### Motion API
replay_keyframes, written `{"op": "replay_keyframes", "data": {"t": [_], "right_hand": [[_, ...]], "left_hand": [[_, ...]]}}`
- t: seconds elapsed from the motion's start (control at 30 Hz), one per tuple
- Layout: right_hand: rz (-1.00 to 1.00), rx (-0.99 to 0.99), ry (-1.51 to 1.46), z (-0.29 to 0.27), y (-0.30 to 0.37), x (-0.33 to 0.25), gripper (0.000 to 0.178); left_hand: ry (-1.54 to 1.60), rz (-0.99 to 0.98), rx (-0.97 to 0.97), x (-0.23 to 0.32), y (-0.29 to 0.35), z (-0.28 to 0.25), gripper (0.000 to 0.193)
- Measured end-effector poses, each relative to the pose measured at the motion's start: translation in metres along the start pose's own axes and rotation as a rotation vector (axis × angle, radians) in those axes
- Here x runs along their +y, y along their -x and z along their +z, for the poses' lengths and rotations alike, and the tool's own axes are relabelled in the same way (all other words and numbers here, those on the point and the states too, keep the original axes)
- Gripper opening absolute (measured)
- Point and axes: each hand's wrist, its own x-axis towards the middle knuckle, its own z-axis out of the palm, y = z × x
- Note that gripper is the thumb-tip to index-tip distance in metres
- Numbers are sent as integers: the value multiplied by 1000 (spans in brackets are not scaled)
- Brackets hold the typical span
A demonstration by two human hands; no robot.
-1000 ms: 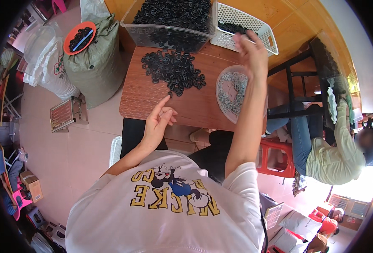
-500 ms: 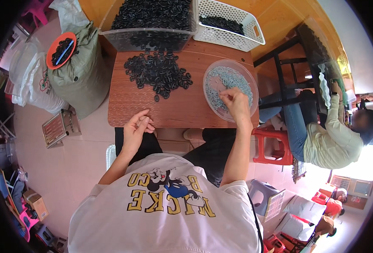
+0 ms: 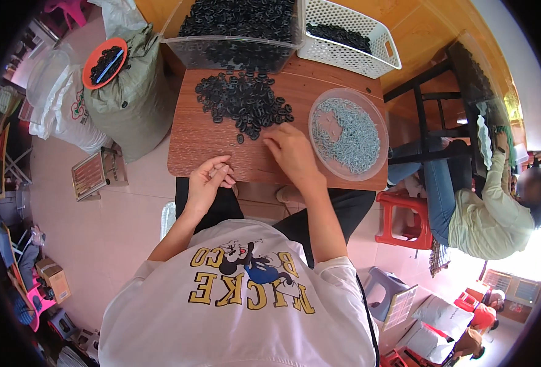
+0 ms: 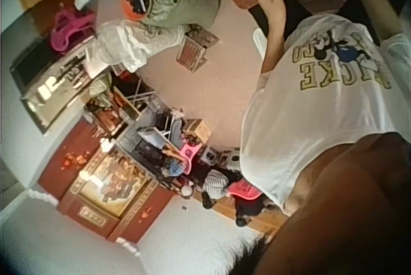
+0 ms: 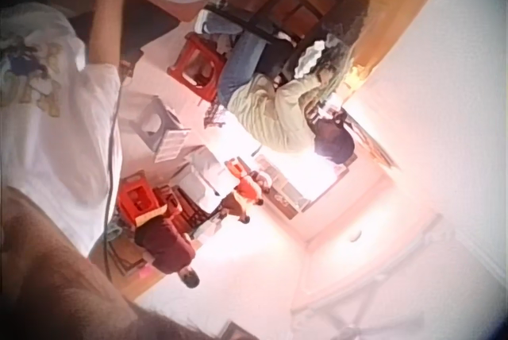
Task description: The person sits at a table and repeatedly picks up small black plastic pieces and light blue fasteners, inserting the fasteners into the pieces by hand. The assembled units are placed into a clear plastic container on the table.
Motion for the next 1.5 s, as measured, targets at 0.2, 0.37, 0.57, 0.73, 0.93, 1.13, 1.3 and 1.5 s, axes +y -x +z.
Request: {"op": "replay_keyframes", "data": {"t": [0.2,0.37,0.57,0.73,0.93,1.13,1.3,1.5], "right_hand": [[-39,-6,69,28,-3,0,24],[18,-62,107,20,8,6,24],[15,-7,23,24,-2,-5,22],[0,5,125,41,-9,-7,20],[-6,60,178,43,-8,-7,15],[5,212,56,34,-3,-3,11],[315,170,-318,18,4,-17,13],[576,33,-951,8,33,-25,11]], "left_hand": [[-7,-1,-7,0,1,0,27],[9,-1,0,-1,2,0,26],[-1,-1,-6,-2,1,-1,26],[6,5,-11,-3,0,-2,27],[-11,4,-5,-3,2,-2,26],[8,-15,-9,0,2,-2,25],[52,-78,-39,12,-1,-2,24],[44,-42,-56,32,-2,23,22]]}}
